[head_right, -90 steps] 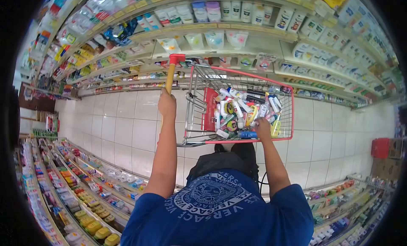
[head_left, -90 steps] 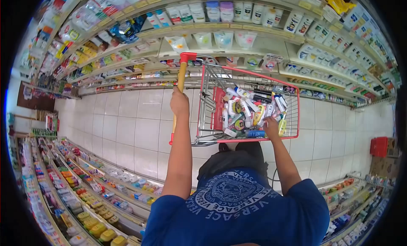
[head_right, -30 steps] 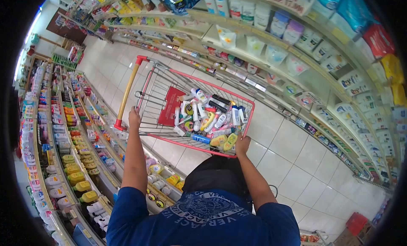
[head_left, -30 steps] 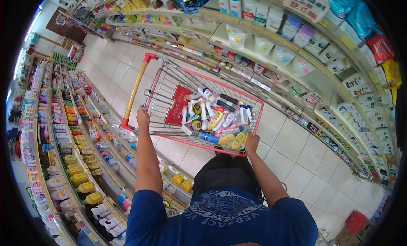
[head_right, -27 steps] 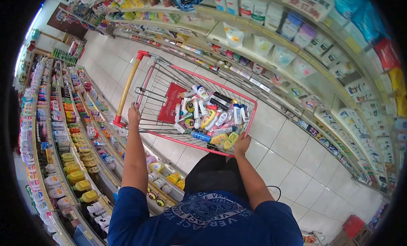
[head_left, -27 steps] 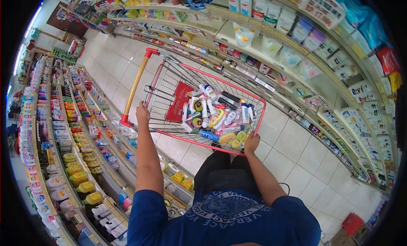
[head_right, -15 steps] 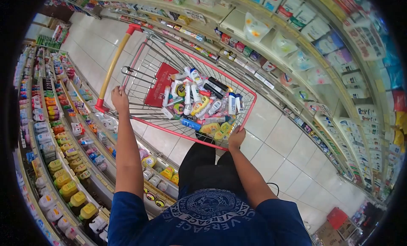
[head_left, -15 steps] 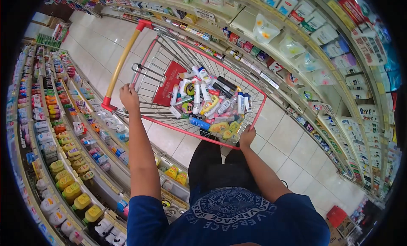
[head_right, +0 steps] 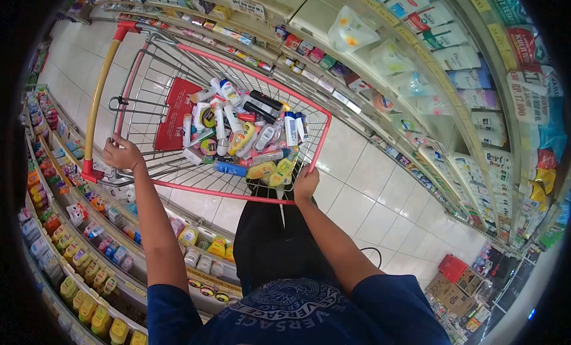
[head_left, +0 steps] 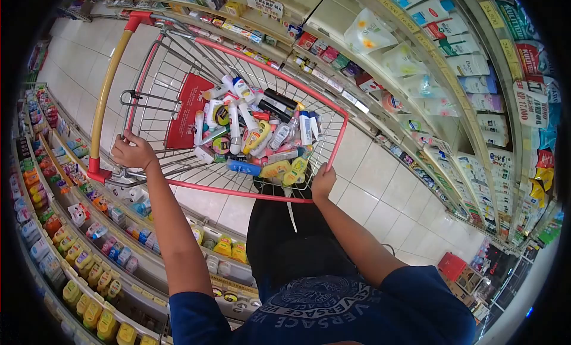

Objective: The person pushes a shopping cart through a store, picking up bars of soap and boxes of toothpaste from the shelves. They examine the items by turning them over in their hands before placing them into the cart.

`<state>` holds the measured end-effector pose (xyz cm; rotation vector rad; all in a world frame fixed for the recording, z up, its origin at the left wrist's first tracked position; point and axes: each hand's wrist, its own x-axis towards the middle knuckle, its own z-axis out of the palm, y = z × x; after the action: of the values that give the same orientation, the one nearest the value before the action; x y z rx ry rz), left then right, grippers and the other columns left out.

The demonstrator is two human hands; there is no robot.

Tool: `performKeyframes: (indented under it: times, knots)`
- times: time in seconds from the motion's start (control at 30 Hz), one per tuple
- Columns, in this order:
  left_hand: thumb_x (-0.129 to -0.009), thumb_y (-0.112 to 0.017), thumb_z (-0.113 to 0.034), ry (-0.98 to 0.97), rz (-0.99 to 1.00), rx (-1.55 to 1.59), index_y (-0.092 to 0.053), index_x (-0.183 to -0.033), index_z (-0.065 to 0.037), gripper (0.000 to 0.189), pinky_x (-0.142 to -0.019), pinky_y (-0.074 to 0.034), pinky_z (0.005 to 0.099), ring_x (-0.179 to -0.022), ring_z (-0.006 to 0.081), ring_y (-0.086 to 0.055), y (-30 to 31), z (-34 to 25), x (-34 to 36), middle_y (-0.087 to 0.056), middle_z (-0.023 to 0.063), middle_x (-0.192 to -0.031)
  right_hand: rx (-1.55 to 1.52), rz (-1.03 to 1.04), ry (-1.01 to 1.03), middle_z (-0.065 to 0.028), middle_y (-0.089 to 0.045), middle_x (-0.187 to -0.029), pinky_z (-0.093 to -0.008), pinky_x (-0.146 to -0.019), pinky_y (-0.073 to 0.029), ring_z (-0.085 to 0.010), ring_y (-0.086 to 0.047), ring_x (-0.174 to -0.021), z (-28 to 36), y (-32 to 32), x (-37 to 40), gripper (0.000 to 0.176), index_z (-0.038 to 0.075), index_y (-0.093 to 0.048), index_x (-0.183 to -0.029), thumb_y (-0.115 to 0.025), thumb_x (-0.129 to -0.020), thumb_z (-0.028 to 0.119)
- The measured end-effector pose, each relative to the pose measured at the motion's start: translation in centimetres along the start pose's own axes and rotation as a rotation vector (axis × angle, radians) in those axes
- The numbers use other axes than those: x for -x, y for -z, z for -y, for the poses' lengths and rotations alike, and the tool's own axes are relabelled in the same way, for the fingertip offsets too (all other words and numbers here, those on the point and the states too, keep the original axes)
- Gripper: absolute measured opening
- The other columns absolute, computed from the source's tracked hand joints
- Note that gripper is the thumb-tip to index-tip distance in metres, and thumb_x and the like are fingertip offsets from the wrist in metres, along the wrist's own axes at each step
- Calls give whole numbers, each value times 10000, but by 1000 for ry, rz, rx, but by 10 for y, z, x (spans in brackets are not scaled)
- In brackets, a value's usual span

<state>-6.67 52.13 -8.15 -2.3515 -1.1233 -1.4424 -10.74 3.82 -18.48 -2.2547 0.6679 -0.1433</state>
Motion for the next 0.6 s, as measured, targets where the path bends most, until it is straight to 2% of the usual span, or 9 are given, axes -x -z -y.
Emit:
performKeyframes:
  times: [0.03,0.1,0.17,0.2,0.3,0.37,0.43,0.53,0.6]
  knots:
    - [-855,-538,-327,1,-3,1,-589,-870,-37,295,-667,-379,401,-764,285,-508,-3,0,-1,-552,98,-804,21,-44,73,-87,-470,-517,-346,-419,-365,-183,-458,-410,3,-3,-1,303,-11,-478,-680,-453,-901,196]
    - [-855,-534,-346,13,21,-14,-589,-870,-36,315,-670,-380,405,-766,289,-508,-6,5,-3,-553,100,-803,107,-94,192,-83,-468,-511,-342,-416,-375,-185,-465,-405,-1,-6,2,305,-8,-477,-685,-449,-903,204]
    - [-853,-530,-359,20,12,6,-594,-872,-38,328,-674,-382,412,-772,297,-508,-8,4,-4,-556,104,-809,29,-10,49,-87,-463,-508,-333,-437,-390,-179,-482,-434,-11,-13,-1,300,-7,-482,-700,-452,-901,214]
    - [-852,-526,-363,17,-11,-22,-602,-874,-37,336,-669,-384,412,-755,301,-516,-7,-1,-6,-561,112,-802,-14,72,-63,-173,-535,-654,-403,-558,-403,-310,-542,-606,3,-6,0,260,-37,-517,-744,-464,-880,178]
    - [-850,-510,-373,26,-134,-85,-618,-828,-55,337,-658,-381,420,-751,308,-504,-6,7,-8,-552,112,-792,-293,318,-295,-93,-534,-663,-331,-542,-409,-188,-527,-601,32,22,11,307,-13,-527,-766,-465,-904,254]
    - [-861,-474,-360,66,-188,-115,-612,-798,-66,331,-615,-367,422,-698,303,-492,-20,17,-3,-537,109,-757,-352,360,-224,-46,-526,-692,-265,-542,-406,-108,-495,-607,2,30,-10,340,1,-541,-792,-450,-921,303]
    - [-869,-448,-346,44,-212,-128,-599,-768,-69,331,-579,-349,425,-652,300,-476,-29,27,2,-518,100,-726,-427,115,121,-66,-546,-731,-259,-574,-415,-124,-505,-628,-20,46,-44,351,-11,-557,-818,-432,-931,296]
    - [-868,-457,-364,60,-244,-125,-594,-749,-69,346,-574,-345,424,-654,293,-476,-26,45,-2,-511,94,-726,-5,38,216,-116,-559,-783,-294,-648,-426,-185,-524,-705,3,56,-120,260,-17,-579,-837,-468,-908,208]
    - [-866,-460,-365,71,-245,-139,-599,-750,-70,346,-582,-349,423,-665,291,-477,-29,49,0,-512,93,-728,103,92,569,-157,-562,-922,-344,-706,-447,-278,-547,-815,19,35,-178,210,-17,-558,-953,-526,-864,170]
